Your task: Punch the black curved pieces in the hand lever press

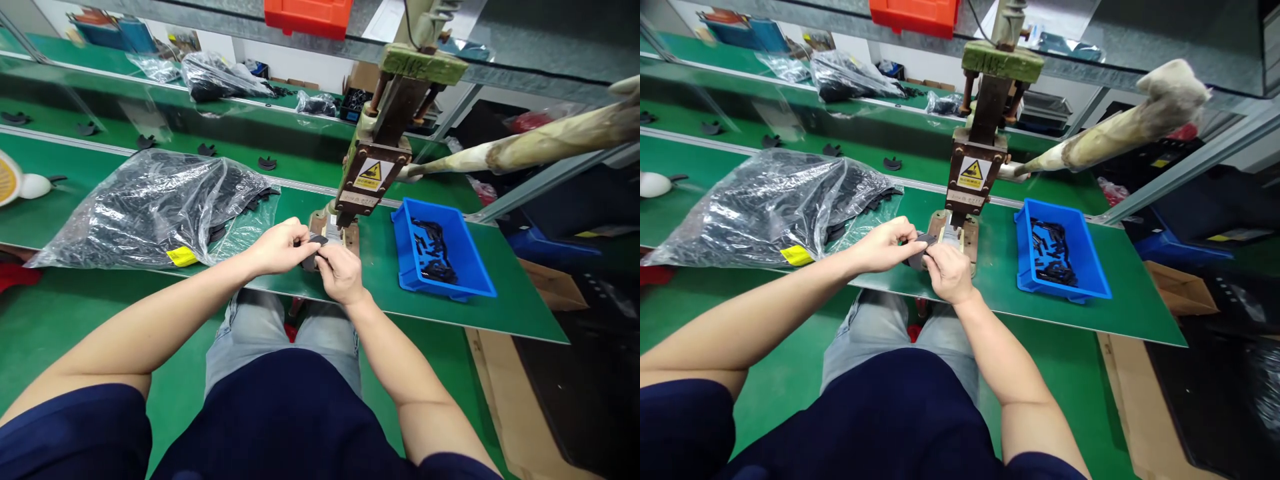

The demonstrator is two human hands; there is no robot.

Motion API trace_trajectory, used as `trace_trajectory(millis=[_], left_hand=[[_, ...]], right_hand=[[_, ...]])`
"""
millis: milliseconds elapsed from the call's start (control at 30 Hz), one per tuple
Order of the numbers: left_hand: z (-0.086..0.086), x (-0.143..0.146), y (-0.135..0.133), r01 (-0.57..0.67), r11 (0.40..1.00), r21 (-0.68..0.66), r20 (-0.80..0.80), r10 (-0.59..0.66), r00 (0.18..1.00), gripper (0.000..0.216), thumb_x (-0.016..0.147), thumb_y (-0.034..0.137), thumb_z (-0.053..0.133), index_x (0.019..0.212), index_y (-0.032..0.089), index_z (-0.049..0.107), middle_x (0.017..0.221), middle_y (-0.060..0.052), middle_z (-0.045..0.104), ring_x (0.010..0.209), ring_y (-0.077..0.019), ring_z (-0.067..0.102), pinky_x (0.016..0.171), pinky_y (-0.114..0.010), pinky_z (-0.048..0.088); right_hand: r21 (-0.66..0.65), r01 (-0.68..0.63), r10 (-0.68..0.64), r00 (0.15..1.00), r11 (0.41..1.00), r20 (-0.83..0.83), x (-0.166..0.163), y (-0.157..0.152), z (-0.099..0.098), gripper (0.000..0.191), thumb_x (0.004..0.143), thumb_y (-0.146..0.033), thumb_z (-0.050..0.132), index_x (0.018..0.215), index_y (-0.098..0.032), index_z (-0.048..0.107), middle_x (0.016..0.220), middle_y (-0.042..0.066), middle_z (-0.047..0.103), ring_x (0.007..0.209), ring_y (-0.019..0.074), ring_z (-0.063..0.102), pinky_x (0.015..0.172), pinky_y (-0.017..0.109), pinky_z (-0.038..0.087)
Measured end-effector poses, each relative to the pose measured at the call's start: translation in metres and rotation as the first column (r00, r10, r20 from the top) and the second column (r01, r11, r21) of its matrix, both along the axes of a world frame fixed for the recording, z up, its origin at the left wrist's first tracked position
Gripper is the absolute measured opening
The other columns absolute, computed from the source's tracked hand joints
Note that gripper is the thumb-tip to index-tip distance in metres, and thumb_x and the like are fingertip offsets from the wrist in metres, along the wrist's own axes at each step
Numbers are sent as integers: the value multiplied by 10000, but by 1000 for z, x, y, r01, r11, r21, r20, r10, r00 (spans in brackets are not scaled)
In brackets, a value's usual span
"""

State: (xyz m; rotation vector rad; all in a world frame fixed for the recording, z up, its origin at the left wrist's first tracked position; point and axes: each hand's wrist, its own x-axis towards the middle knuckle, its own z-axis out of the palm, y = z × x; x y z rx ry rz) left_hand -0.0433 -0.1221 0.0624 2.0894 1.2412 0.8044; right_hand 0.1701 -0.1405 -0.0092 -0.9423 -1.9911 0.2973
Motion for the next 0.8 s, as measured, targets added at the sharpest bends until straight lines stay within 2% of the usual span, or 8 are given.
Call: trace_trajectory(millis=[100,233,333,400,500,600,667,800], left_hand=[[-8,1,5,-25,999,-45,46,27,999,336,919,438,732,728,202,587,825,12,512,713,-136,496,678,-276,416],[-19,2,13,-173,967,-186,247,216,945,436,788,464,884,1018,200,624,959,9,592,749,-112,537,684,-245,458],[-32,-1,24,34,857,-514,408,210,889,575,767,597,886,1066,177,632,900,0,642,707,-112,593,636,-235,498],[-44,-7,34,166,763,-624,467,195,862,579,747,639,892,967,158,658,784,8,629,629,-107,585,570,-225,501],[-66,-15,54,53,729,-683,448,360,818,499,736,544,944,843,145,666,730,-7,636,571,-90,572,516,-205,511],[-85,-13,88,-163,638,-753,362,608,706,407,777,380,957,777,148,622,754,-42,661,584,-102,611,525,-215,561],[-87,-5,122,-228,595,-771,336,684,647,372,801,311,946,796,150,611,777,-59,668,600,-119,636,531,-234,585],[-69,17,205,-234,644,-729,403,679,613,285,892,305,872,965,128,660,927,-94,711,730,-136,710,629,-221,632]], right_hand=[[8,14,-14,1000,1000,-11,0,0,-1,181,1014,-354,581,1071,-259,724,1051,94,778,984,232,720,918,442,603],[-1,60,-60,997,998,-54,-3,7,-2,206,1041,-335,545,1122,-245,712,1060,93,778,993,219,724,920,424,605],[-24,61,-62,997,998,-47,-5,15,-3,213,1042,-337,555,1144,-248,719,1066,79,786,1006,218,737,946,424,615],[-42,68,-70,997,997,-32,-2,15,-3,255,1031,-341,579,1234,-248,703,1171,92,783,1112,241,737,1016,454,613],[-58,97,-99,994,994,-37,11,3,-2,374,1016,-321,610,1381,-244,629,1346,125,725,1280,266,694,1106,488,593],[-79,84,-89,995,993,-50,33,-20,1,360,1002,-271,626,1362,-264,630,1333,113,716,1282,246,693,1099,450,608],[-104,64,-69,996,993,-51,47,-35,3,358,993,-239,632,1350,-274,634,1321,107,714,1277,237,692,1095,434,613],[-115,72,-72,997,991,7,73,-51,10,368,982,-216,640,1344,-283,642,1320,102,714,1269,230,691,1089,426,615]])
